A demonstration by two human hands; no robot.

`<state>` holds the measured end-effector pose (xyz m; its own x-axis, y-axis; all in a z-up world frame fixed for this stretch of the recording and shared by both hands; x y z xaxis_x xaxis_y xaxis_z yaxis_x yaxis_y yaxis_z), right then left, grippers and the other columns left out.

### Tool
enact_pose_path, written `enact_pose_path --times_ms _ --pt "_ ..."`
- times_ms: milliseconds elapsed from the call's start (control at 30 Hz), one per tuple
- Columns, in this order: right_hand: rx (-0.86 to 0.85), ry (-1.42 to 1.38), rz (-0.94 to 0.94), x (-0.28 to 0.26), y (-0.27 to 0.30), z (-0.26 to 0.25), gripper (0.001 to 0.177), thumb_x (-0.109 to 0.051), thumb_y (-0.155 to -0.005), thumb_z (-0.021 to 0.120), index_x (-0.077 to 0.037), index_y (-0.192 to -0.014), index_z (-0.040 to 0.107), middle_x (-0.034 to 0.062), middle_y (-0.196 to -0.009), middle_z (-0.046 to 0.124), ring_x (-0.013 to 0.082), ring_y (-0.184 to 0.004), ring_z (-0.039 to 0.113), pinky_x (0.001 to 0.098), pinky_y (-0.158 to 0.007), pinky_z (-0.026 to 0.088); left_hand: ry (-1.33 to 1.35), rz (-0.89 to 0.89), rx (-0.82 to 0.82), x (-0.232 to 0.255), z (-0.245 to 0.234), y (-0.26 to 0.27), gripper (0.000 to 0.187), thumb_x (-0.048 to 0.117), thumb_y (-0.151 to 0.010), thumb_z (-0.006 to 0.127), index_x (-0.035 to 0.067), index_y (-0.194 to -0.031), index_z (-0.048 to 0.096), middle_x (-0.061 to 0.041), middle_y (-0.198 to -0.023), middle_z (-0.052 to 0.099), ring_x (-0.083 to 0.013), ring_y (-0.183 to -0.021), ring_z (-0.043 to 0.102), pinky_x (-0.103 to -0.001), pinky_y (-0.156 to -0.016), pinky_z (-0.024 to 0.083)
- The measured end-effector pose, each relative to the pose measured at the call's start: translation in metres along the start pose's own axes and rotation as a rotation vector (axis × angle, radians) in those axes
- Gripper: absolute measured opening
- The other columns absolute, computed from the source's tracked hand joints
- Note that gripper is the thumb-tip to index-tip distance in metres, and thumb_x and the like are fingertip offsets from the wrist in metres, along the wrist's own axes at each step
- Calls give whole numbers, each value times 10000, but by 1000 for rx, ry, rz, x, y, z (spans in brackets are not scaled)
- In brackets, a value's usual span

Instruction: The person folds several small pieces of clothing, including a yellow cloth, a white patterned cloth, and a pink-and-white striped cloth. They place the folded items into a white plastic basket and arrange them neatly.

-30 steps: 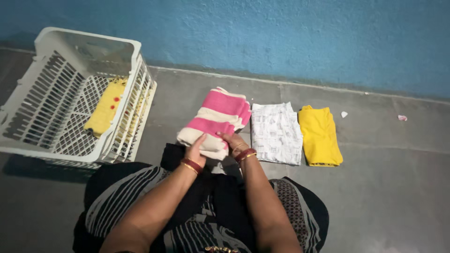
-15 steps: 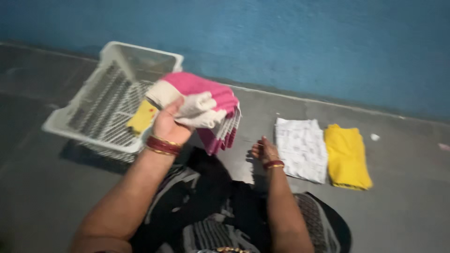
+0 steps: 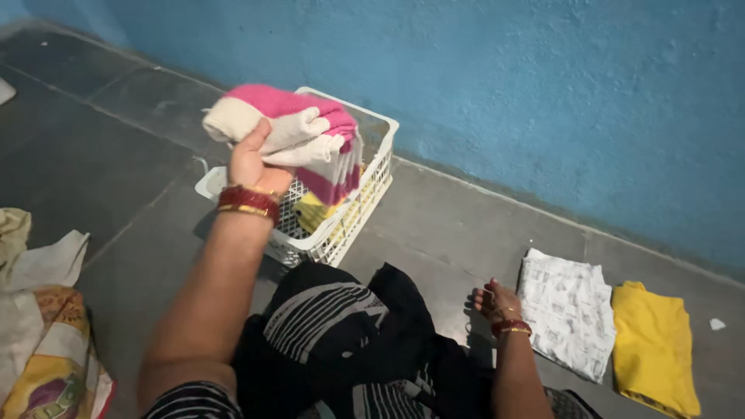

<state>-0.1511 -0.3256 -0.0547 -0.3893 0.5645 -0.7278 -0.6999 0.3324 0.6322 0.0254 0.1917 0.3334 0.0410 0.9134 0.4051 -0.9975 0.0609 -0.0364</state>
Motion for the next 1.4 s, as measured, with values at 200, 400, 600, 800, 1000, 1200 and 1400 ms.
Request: enact_pose_path --times_ms 200,400,600,800,1000,1200,1400 --pt "-2 53 -39 0 5 -1 309 -290 -1003 626 7 -1076 585 157 -849 672 285 -704 654 404 -598 558 24 -24 66 -20 -74 -98 365 189 -1008 539 -4 -1317 535 -236 -1256 653 -426 -1167 654 -615 -1045 529" --pt "-44 48 -8 3 0 2 279 -282 -975 657 -12 -986 588 144 -786 654 286 -659 645 421 -573 561 56 84 26 -10 -134 -159 328 204 -1031 572 -23 -1268 584 -228 -1255 648 -406 -1143 665 -588 -1020 566" --pt "-68 126 -77 -1 -7 4 261 -249 -992 661 -1 -950 591 137 -760 607 285 -654 646 430 -576 569 -328 174 447 16 -256 -99 369 115 -879 688 12 -1227 622 -142 -1162 684 -320 -1085 671 -515 -965 537" --pt "-104 228 -105 0 -2 2 273 -253 -963 658 17 -993 634 116 -788 674 241 -671 652 387 -579 563 -643 256 787 41 -256 -41 456 129 -806 741 -25 -1230 678 -151 -1160 723 -299 -1035 678 -407 -891 525" --pt "-53 391 -190 -5 0 -3 295 -290 -965 700 0 -1000 659 80 -794 604 214 -675 639 380 -576 553 -439 188 441 -2 -165 -51 754 81 -808 725 124 -1499 426 -104 -1493 527 -267 -1335 526 -447 -986 482" --pt "-105 624 -208 5 -16 12 310 -214 -916 703 31 -1106 705 169 -937 761 275 -748 742 410 -648 608 -407 -147 152 -179 -129 -7 625 231 -891 682 129 -1492 544 -125 -1471 516 -350 -1439 434 -581 -1247 184" --pt "11 1274 -414 13 -29 9 410 -352 -854 743 -22 -1096 746 220 -1067 763 349 -1001 723 445 -893 566 -640 -631 245 -357 -213 79 662 147 -797 765 140 -1428 566 -127 -1456 541 -259 -1432 377 -567 -1172 262"
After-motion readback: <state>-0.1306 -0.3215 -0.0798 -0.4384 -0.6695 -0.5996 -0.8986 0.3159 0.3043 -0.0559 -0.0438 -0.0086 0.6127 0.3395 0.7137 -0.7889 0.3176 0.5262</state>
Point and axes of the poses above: each hand's wrist, its own y-axis away from the middle knuckle, its own z-axis out of the palm, x = y × z, the point moved 9 cm from there along -y, towards the middle knuckle
